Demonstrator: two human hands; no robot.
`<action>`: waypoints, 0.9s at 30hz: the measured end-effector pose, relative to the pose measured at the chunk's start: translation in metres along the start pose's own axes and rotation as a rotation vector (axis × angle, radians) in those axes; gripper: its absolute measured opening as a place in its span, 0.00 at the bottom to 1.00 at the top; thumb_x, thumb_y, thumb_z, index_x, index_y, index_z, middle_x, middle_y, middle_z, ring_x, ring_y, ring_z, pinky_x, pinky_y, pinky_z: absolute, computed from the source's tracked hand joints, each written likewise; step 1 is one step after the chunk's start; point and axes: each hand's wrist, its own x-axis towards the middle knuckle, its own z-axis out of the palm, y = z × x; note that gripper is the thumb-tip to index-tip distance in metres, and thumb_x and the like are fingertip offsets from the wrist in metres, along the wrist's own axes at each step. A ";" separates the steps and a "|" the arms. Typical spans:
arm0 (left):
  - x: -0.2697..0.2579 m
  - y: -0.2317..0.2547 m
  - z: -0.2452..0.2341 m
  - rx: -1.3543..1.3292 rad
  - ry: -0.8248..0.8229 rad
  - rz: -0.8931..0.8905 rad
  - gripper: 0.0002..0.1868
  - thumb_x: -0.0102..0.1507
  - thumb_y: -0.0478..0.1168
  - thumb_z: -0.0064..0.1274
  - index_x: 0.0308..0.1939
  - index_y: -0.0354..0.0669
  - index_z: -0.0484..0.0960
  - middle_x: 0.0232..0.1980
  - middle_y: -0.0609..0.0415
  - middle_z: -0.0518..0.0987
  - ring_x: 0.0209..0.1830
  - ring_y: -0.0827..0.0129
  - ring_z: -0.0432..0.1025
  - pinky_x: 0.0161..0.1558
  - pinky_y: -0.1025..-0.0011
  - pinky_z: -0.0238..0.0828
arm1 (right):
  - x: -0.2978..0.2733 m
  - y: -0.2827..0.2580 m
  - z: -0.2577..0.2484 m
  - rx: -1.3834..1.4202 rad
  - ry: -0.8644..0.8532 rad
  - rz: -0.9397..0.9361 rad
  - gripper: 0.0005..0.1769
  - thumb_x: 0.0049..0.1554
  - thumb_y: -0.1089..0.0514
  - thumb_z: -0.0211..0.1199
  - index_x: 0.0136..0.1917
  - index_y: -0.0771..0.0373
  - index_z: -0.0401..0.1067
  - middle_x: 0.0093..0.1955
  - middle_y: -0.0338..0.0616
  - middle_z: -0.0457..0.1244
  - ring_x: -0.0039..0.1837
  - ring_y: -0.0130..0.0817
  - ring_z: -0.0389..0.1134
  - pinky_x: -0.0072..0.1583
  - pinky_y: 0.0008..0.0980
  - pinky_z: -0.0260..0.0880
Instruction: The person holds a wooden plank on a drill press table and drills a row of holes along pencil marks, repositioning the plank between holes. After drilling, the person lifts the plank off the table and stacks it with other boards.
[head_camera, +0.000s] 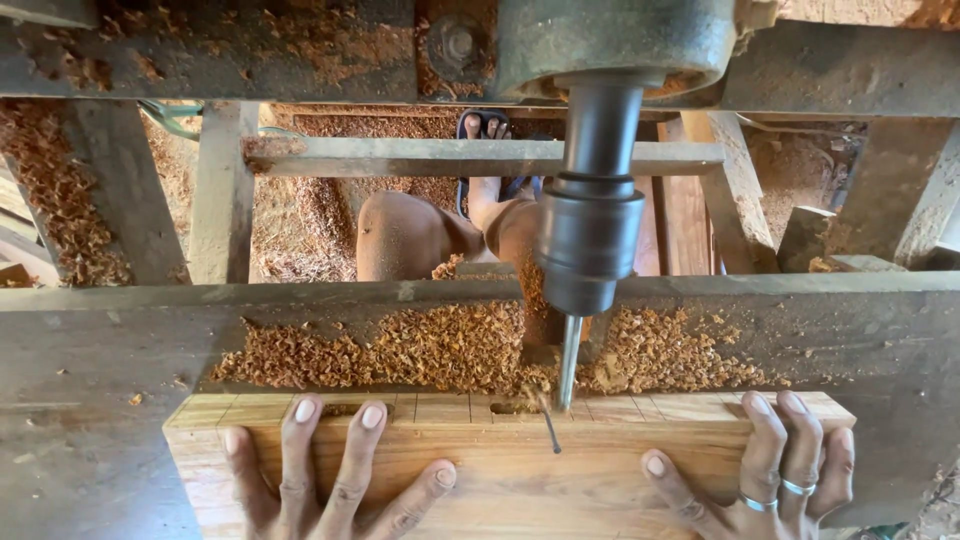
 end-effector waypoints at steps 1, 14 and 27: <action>0.003 0.000 -0.002 0.000 0.003 -0.001 0.37 0.68 0.76 0.36 0.79 0.82 0.54 0.80 0.45 0.58 0.77 0.30 0.52 0.72 0.22 0.31 | 0.003 0.000 -0.002 -0.002 0.002 -0.001 0.30 0.64 0.27 0.38 0.78 0.27 0.55 0.67 0.76 0.53 0.71 0.79 0.54 0.69 0.83 0.44; 0.009 0.016 -0.059 -0.204 0.093 0.084 0.50 0.58 0.85 0.30 0.79 0.70 0.54 0.84 0.40 0.45 0.81 0.32 0.38 0.71 0.23 0.25 | -0.006 -0.013 -0.064 0.261 0.169 -0.065 0.54 0.45 0.10 0.52 0.77 0.35 0.58 0.84 0.67 0.37 0.84 0.66 0.34 0.77 0.69 0.26; -0.042 0.013 0.034 0.149 0.499 0.108 0.30 0.58 0.75 0.43 0.63 0.85 0.66 0.66 0.47 0.70 0.64 0.35 0.65 0.62 0.20 0.49 | -0.075 -0.020 -0.067 0.103 0.328 -0.068 0.35 0.57 0.26 0.50 0.76 0.30 0.59 0.82 0.63 0.40 0.81 0.61 0.40 0.74 0.70 0.33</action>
